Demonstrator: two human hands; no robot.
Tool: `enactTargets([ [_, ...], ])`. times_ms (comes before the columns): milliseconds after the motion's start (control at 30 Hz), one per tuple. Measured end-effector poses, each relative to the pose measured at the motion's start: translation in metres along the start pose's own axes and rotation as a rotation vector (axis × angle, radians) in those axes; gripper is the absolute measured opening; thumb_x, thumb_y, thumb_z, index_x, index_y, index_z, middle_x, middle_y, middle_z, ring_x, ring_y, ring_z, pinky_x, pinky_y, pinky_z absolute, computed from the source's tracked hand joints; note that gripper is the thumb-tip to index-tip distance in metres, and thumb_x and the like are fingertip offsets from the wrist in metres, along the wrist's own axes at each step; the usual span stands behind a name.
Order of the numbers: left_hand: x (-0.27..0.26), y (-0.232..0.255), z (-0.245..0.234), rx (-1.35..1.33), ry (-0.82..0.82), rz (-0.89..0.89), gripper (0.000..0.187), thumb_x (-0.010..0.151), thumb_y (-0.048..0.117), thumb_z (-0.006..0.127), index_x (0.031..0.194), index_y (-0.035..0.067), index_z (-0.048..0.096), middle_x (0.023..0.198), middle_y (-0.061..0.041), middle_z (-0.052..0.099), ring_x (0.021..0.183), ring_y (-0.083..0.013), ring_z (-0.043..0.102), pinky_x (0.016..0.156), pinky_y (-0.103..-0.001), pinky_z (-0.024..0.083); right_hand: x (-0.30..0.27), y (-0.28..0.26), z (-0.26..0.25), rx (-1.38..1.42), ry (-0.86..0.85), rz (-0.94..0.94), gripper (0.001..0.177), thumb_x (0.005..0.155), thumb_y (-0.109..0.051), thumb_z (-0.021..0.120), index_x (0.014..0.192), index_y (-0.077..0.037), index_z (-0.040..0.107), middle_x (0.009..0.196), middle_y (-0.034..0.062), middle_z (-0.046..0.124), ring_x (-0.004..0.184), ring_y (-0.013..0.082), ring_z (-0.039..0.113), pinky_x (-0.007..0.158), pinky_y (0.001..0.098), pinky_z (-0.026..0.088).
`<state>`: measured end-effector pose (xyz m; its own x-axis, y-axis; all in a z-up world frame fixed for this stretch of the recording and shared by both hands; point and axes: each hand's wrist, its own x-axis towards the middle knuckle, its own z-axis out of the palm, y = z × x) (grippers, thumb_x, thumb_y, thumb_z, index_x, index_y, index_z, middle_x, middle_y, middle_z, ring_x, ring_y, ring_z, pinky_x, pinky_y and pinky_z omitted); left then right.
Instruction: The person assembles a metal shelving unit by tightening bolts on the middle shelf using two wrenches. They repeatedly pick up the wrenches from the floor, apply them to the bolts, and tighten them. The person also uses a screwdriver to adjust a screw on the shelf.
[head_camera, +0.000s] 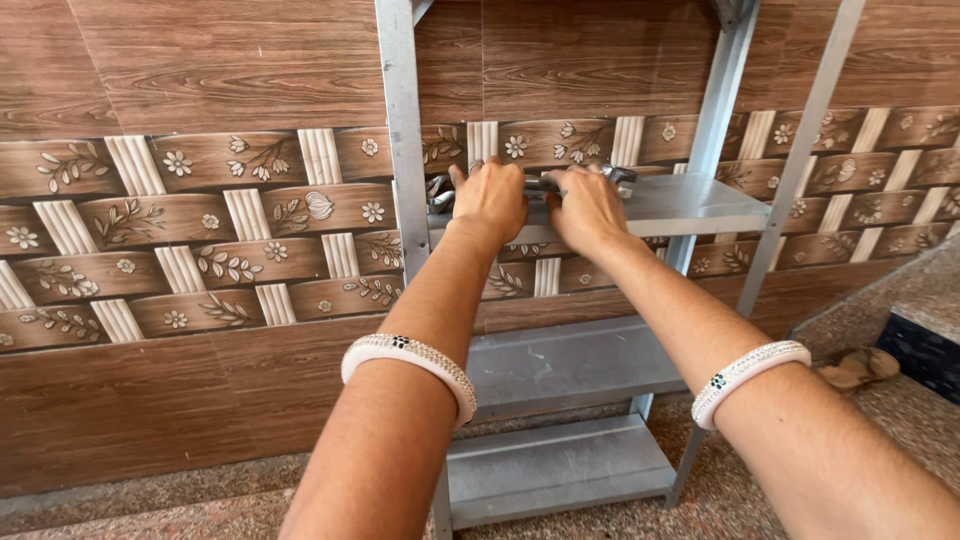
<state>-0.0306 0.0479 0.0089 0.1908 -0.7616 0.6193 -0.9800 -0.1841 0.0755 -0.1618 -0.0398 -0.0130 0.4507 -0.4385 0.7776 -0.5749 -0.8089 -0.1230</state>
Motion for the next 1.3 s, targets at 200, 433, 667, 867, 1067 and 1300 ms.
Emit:
enactTargets([
  [200, -0.031, 0.009, -0.018, 0.054, -0.005, 0.04, 0.036, 0.091, 0.033, 0.074, 0.114, 0.007, 0.071, 0.132, -0.02, 0.061, 0.126, -0.0343, 0.058, 0.116, -0.066, 0.028, -0.027, -0.003, -0.029, -0.029, 0.056, 0.011, 0.024, 0.092, -0.016, 0.07, 0.115, -0.012, 0.077, 0.114, 0.0168, 0.071, 0.115, 0.0367, 0.06, 0.1, 0.0528, 0.045],
  [433, -0.067, 0.015, -0.015, 0.07, 0.033, 0.096, 0.035, 0.091, 0.033, 0.073, 0.115, 0.008, 0.071, 0.134, -0.017, 0.058, 0.134, -0.0344, 0.051, 0.116, -0.068, 0.027, -0.065, -0.006, -0.046, -0.074, 0.037, 0.045, 0.028, 0.092, -0.017, 0.07, 0.119, -0.012, 0.075, 0.118, 0.0194, 0.067, 0.117, 0.0372, 0.057, 0.1, 0.0528, 0.045],
  [667, -0.097, 0.023, 0.005, 0.084, 0.104, 0.217, 0.03, 0.09, 0.022, 0.068, 0.116, 0.008, 0.072, 0.145, -0.022, 0.049, 0.144, -0.039, 0.038, 0.115, -0.068, 0.026, -0.107, -0.007, -0.051, -0.075, 0.089, 0.032, 0.035, 0.088, -0.014, 0.071, 0.123, -0.009, 0.072, 0.122, 0.0205, 0.065, 0.12, 0.0391, 0.055, 0.1, 0.0528, 0.044],
  [867, -0.12, 0.03, 0.022, 0.051, 0.216, 0.321, 0.033, 0.09, 0.019, 0.065, 0.12, 0.008, 0.071, 0.162, -0.021, 0.032, 0.154, -0.0368, 0.021, 0.116, -0.069, 0.025, -0.143, 0.005, -0.054, -0.09, 0.056, 0.039, 0.036, 0.086, -0.01, 0.071, 0.121, -0.009, 0.072, 0.118, 0.0186, 0.065, 0.118, 0.0372, 0.055, 0.1, 0.0514, 0.044],
  [1067, -0.146, 0.051, 0.039, 0.034, 0.308, 0.368, 0.052, 0.086, 0.019, 0.067, 0.138, 0.011, 0.063, 0.165, -0.017, 0.025, 0.155, -0.0337, 0.016, 0.116, -0.07, 0.024, -0.174, 0.026, -0.033, -0.165, -0.03, 0.09, 0.045, 0.081, -0.008, 0.073, 0.125, -0.003, 0.068, 0.12, 0.0186, 0.064, 0.114, 0.0334, 0.056, 0.098, 0.0496, 0.044],
  [1300, -0.181, 0.066, 0.07, -0.035, 0.141, 0.415, 0.056, 0.087, 0.031, 0.072, 0.138, 0.011, 0.06, 0.166, -0.017, 0.022, 0.156, -0.0324, 0.011, 0.119, -0.069, 0.02, -0.226, 0.037, -0.005, -0.209, -0.145, 0.122, 0.041, 0.082, -0.008, 0.073, 0.122, -0.003, 0.068, 0.121, 0.0193, 0.061, 0.118, 0.0333, 0.054, 0.099, 0.0499, 0.044],
])
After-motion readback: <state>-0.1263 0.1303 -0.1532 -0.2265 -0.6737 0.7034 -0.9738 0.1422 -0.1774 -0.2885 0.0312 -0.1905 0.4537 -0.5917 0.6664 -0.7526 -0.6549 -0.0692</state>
